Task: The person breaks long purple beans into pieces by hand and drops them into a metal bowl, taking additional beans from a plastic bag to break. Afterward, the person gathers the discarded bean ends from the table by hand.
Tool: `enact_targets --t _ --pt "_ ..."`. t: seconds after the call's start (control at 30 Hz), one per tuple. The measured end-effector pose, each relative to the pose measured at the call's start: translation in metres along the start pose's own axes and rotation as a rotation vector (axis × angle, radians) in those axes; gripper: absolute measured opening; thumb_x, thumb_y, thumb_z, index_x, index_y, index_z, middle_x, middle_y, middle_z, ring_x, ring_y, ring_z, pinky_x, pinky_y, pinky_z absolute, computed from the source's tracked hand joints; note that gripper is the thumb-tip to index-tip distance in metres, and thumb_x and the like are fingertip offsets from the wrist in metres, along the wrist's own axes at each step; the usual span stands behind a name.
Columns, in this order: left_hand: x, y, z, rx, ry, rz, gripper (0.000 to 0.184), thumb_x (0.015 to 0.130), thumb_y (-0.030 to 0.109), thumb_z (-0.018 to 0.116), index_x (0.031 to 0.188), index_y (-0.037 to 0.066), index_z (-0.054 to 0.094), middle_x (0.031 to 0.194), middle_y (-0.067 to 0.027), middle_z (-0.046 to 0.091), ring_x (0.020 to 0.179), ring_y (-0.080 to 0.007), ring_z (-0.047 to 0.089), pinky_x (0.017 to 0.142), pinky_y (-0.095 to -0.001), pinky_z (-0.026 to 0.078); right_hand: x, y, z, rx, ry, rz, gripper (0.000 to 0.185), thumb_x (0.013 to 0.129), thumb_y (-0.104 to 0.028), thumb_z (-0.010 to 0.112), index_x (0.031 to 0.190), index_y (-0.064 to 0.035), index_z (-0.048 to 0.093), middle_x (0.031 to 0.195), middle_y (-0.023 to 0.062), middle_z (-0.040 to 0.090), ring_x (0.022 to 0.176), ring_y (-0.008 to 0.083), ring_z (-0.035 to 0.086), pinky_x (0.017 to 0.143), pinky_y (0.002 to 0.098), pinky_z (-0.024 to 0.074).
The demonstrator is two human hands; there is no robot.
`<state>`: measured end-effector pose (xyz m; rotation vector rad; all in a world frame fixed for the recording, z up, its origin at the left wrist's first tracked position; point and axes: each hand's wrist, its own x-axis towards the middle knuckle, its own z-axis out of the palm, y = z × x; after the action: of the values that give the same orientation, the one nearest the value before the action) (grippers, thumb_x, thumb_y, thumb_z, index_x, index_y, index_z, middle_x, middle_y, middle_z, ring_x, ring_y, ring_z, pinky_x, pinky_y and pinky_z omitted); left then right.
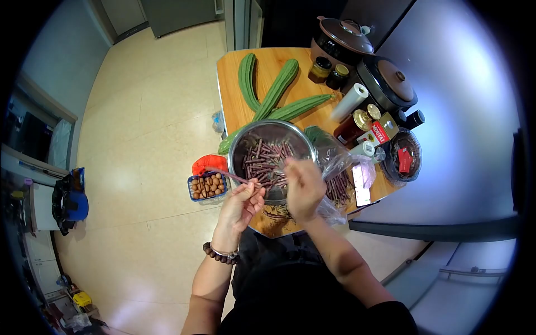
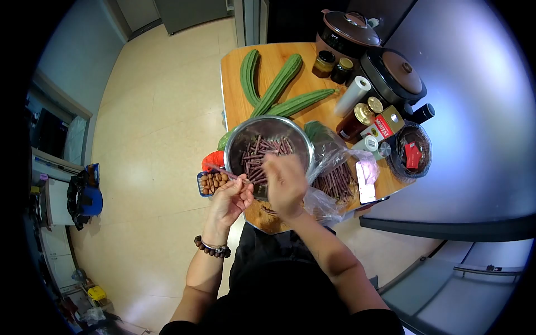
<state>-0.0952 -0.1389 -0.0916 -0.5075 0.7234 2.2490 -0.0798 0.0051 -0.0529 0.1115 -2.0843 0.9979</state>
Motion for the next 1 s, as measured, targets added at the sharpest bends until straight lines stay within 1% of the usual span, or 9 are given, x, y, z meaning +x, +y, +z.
enact_targets --t 0.07,0.13,0.27,0.4,0.6,0.7,0.77,0.9,1.0 --pt "-0.002 0.003 -0.004 -0.007 -0.037 0.034 0.019 0.090 0.011 0.052 0.105 -0.001 0.054 0.088 -0.0086 0.061 0.080 -0.0156 0.062 0.067 -0.0255 0.053 0.004 0.020 -0.006 -0.007 0.041 0.203 0.025 0.072 -0.001 0.063 0.097 0.0021 0.062 0.080 0.0138 0.059 0.075 0.0275 0.057 0.069 0.0336 0.0463" --pt "-0.003 0.006 -0.003 0.027 -0.076 0.059 0.026 0.090 0.007 0.050 0.115 -0.001 0.050 0.090 -0.0091 0.061 0.082 -0.0157 0.062 0.069 -0.0243 0.052 -0.005 0.051 -0.001 -0.230 -0.556 0.348 0.022 0.078 -0.007 0.062 0.097 0.0020 0.063 0.086 0.0153 0.061 0.079 0.0274 0.060 0.072 0.0330 0.0467" --pt "-0.008 0.009 0.006 0.257 -0.055 0.184 0.037 0.088 0.001 0.052 0.124 -0.002 0.043 0.093 -0.0087 0.062 0.082 -0.0137 0.061 0.068 -0.0207 0.050 -0.011 0.020 -0.001 0.277 -0.462 0.325 0.019 0.079 -0.011 0.063 0.095 0.0008 0.064 0.086 0.0123 0.060 0.077 0.0250 0.059 0.070 0.0320 0.0468" --pt "-0.005 0.006 0.002 0.426 -0.124 0.326 0.041 0.085 -0.002 0.055 0.125 0.003 0.045 0.090 -0.0059 0.062 0.080 -0.0135 0.061 0.068 -0.0228 0.050 -0.001 0.001 -0.006 0.315 -0.594 0.417 0.015 0.077 -0.009 0.064 0.089 -0.0006 0.065 0.085 0.0117 0.059 0.075 0.0237 0.058 0.070 0.0314 0.0465" --pt "-0.013 0.014 0.008 0.246 -0.109 0.108 0.042 0.084 -0.004 0.054 0.125 0.000 0.043 0.093 -0.0091 0.063 0.081 -0.0135 0.061 0.071 -0.0221 0.049 -0.005 0.001 -0.005 0.141 -0.491 -0.093 0.010 0.072 -0.003 0.061 0.081 0.0002 0.060 0.076 0.0122 0.052 0.074 0.0301 0.051 0.068 0.0373 0.0422" --pt "-0.022 0.015 0.007 0.354 -0.255 0.054 0.044 0.083 -0.005 0.054 0.126 0.000 0.043 0.093 -0.0095 0.063 0.083 -0.0149 0.061 0.074 -0.0233 0.049 0.001 0.005 -0.004 0.065 -0.396 -0.142 0.005 0.073 -0.001 0.057 0.077 -0.0016 0.055 0.074 0.0123 0.049 0.074 0.0317 0.048 0.068 0.0400 0.0394" --pt "-0.030 0.014 0.009 0.380 -0.286 0.026 0.050 0.082 -0.006 0.055 0.129 0.000 0.039 0.091 -0.0097 0.063 0.084 -0.0161 0.061 0.077 -0.0257 0.048 0.000 0.033 0.004 -0.078 -0.147 0.063 0.004 0.075 -0.001 0.055 0.073 -0.0036 0.053 0.075 0.0137 0.050 0.076 0.0328 0.048 0.070 0.0411 0.0386" --pt "-0.037 0.017 0.015 0.541 -0.303 0.154 0.065 0.080 -0.006 0.058 0.137 0.003 0.028 0.089 -0.0093 0.061 0.084 -0.0157 0.060 0.079 -0.0280 0.050 0.012 0.063 -0.004 -0.196 -0.129 0.259 0.017 0.084 -0.013 0.057 0.072 -0.0003 0.052 0.067 0.0148 0.054 0.061 0.0308 0.051 0.058 0.0392 0.0409" --pt "-0.037 0.015 0.017 0.570 -0.295 0.259 0.069 0.080 -0.008 0.056 0.139 0.005 0.022 0.088 -0.0093 0.061 0.083 -0.0156 0.060 0.080 -0.0286 0.049 0.026 0.079 -0.026 -0.303 0.039 0.511 0.022 0.085 -0.022 0.057 0.086 0.0003 0.057 0.068 0.0176 0.058 0.059 0.0330 0.056 0.055 0.0400 0.0426"
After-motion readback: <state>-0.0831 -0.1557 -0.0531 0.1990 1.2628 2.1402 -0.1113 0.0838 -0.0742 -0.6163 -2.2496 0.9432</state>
